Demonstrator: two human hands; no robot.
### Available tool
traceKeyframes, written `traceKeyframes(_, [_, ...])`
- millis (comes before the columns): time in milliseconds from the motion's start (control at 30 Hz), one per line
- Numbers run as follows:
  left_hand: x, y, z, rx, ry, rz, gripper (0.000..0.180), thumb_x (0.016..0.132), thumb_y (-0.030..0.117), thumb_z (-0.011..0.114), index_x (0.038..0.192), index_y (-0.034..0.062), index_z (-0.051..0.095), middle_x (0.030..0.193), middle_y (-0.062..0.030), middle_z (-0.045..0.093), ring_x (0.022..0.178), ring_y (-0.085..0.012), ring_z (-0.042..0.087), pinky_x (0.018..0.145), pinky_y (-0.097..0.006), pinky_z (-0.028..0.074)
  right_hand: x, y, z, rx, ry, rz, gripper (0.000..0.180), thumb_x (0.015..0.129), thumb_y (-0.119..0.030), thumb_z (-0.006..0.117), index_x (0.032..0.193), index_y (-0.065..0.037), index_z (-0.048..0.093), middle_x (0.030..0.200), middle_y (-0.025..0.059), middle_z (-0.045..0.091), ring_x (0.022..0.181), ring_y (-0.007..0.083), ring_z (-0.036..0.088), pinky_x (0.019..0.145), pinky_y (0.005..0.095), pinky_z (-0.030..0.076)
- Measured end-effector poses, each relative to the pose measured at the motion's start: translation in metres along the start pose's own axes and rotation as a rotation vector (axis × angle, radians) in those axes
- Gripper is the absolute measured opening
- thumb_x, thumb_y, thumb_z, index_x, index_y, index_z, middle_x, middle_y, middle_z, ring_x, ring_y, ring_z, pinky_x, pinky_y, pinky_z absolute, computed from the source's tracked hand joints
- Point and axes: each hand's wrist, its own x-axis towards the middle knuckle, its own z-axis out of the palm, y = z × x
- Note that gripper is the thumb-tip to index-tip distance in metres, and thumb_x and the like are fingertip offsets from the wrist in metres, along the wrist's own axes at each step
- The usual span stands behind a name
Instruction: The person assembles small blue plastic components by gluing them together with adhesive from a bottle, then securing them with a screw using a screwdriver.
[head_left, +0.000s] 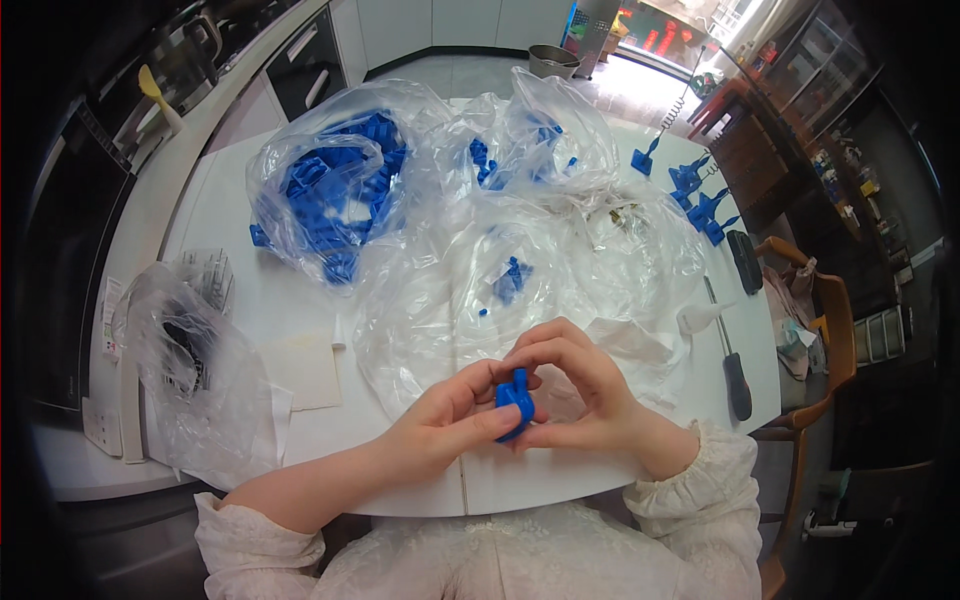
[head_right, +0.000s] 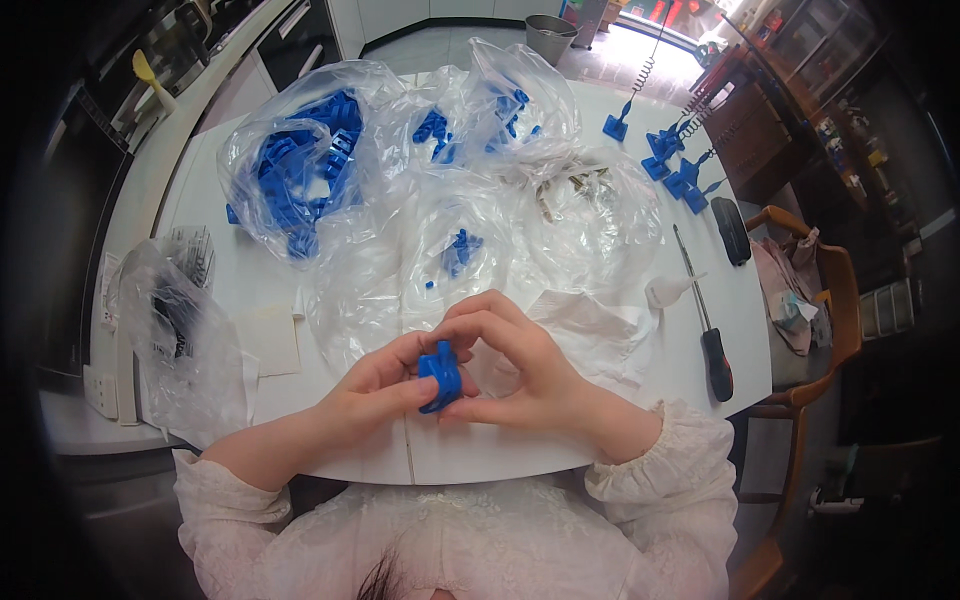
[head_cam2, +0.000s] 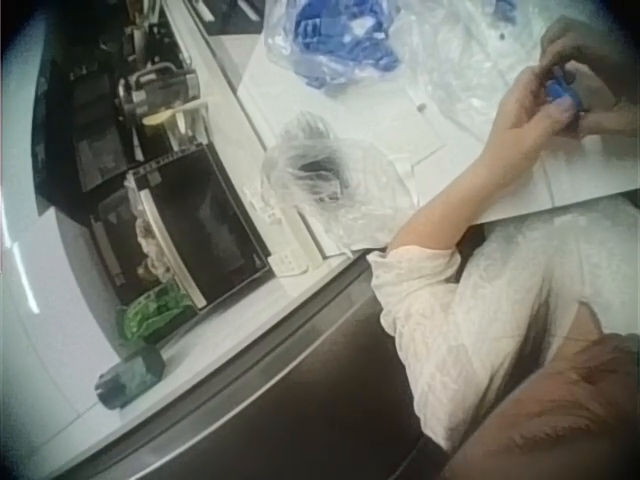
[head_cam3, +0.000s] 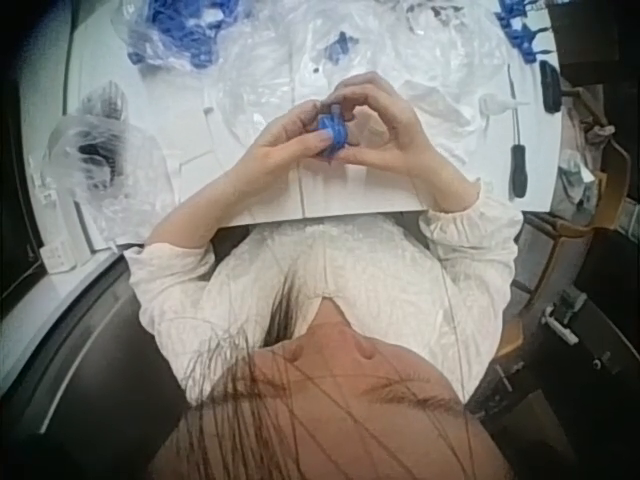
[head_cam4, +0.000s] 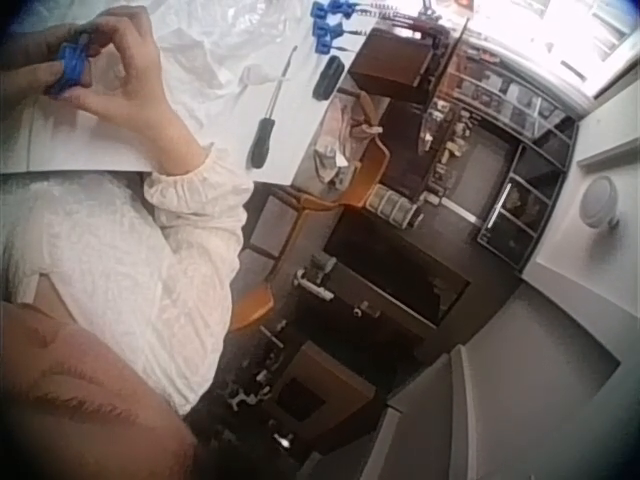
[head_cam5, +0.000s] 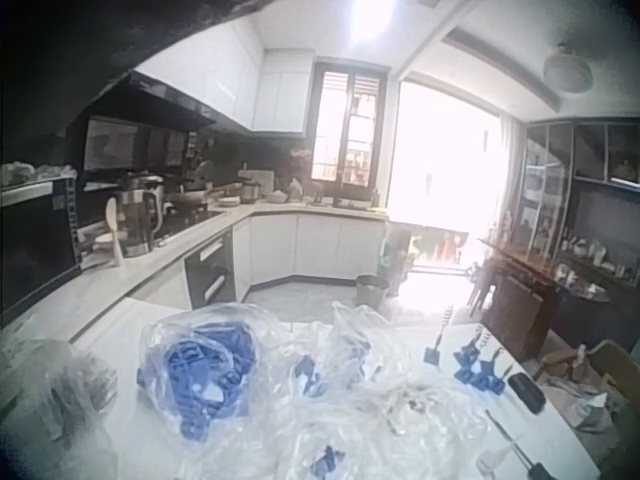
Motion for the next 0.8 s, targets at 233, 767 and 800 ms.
traceKeyframes(233, [-0.003, -0.011, 0.014, 0.265, 0.124, 0.159, 0.035, 0.104, 0.027, 0.03, 0.121, -0.0026, 0.037, 0.112, -0.011, 0.055, 0.11, -0.0176, 0.054, 0.098, -0.031, 0.04, 0.004, 0.001, 0.02, -0.421, 0.141, -0.196, 0.048, 0.064, -0.005, 0.083, 0.107, -0.004, 0.062, 0.107, 0.0114, 0.052, 0.096, 0.0213, 0.056, 0.076, 0.0291, 0.05])
traceKeyframes(767, [-0.003, -0.024, 0.0, -0.622, 0.142, -0.044, 0.034, 0.103, 0.033, 0.034, 0.117, 0.0045, 0.046, 0.112, -0.0088, 0.052, 0.106, -0.0155, 0.055, 0.093, -0.035, 0.047, -0.002, 0.004, 0.034, -0.683, 0.25, -0.513, 0.03, 0.064, -0.005, 0.076, 0.091, -0.003, 0.062, 0.089, 0.0072, 0.059, 0.078, 0.0236, 0.06, 0.065, 0.0332, 0.051])
traceKeyframes(800, [-0.001, -0.023, 0.0, -0.62, 0.141, -0.045, 0.034, 0.103, 0.033, 0.034, 0.117, 0.0045, 0.046, 0.112, -0.0088, 0.052, 0.106, -0.0155, 0.055, 0.093, -0.035, 0.047, -0.002, 0.002, 0.032, -0.686, 0.236, -0.518, 0.031, 0.065, -0.006, 0.076, 0.092, -0.004, 0.062, 0.092, 0.0076, 0.059, 0.079, 0.0234, 0.059, 0.066, 0.0329, 0.05])
